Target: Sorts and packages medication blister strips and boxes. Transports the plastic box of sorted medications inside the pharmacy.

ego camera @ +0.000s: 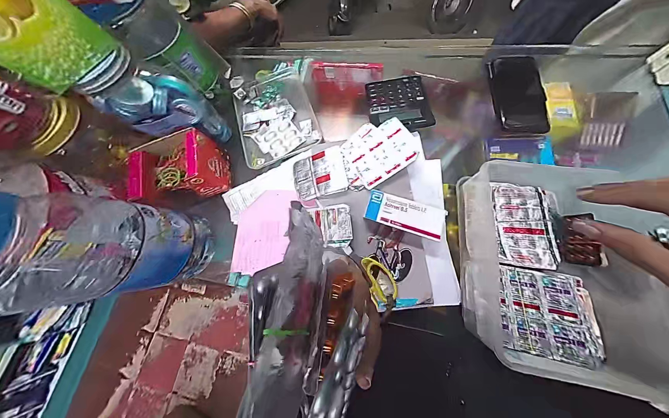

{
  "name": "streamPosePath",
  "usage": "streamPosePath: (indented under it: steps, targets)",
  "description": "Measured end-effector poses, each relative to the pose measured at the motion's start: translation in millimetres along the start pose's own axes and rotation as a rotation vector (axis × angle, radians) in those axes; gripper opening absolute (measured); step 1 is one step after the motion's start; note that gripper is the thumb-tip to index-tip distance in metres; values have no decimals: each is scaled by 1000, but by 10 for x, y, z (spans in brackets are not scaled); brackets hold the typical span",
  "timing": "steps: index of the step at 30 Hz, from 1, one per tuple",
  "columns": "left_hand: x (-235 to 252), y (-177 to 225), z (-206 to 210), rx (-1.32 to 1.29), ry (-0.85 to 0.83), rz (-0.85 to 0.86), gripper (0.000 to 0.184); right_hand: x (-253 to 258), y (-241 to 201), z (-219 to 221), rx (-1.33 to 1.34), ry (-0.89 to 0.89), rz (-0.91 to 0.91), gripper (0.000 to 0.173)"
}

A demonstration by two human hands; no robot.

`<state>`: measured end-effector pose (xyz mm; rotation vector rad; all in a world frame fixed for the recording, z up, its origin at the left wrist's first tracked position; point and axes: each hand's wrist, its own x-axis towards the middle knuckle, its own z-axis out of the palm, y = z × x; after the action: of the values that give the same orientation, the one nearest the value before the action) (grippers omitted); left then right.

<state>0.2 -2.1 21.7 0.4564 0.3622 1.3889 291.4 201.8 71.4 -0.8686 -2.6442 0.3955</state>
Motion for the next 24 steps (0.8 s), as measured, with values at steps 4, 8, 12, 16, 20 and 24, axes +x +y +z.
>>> streamPosePath:
  steps: [4, 8, 12, 16, 20, 24]
  targets:
    - [-202, 166, -101, 56, 52, 114, 32, 939, -255, 293, -98, -139, -233, 36]
    - [-417, 170, -623, 18, -142, 292, 27, 1659, -237, 754, -1, -353, -129, 41]
    - [-404, 271, -1020, -8, -225, 365, 22, 2080, -222, 1084, 3, -584, 89, 63]
    - [-339, 160, -1608, 169, -202, 622, 23, 2226, -246, 1179, 47, -658, 195, 60]
    - [-440, 249, -1662, -113, -283, 460, 24, 2290, -282, 1182, 193, -645, 288, 56]
    - [-466, 196, -1623, -134, -297, 479, 25, 2059, -244, 877, 318, -413, 162, 36]
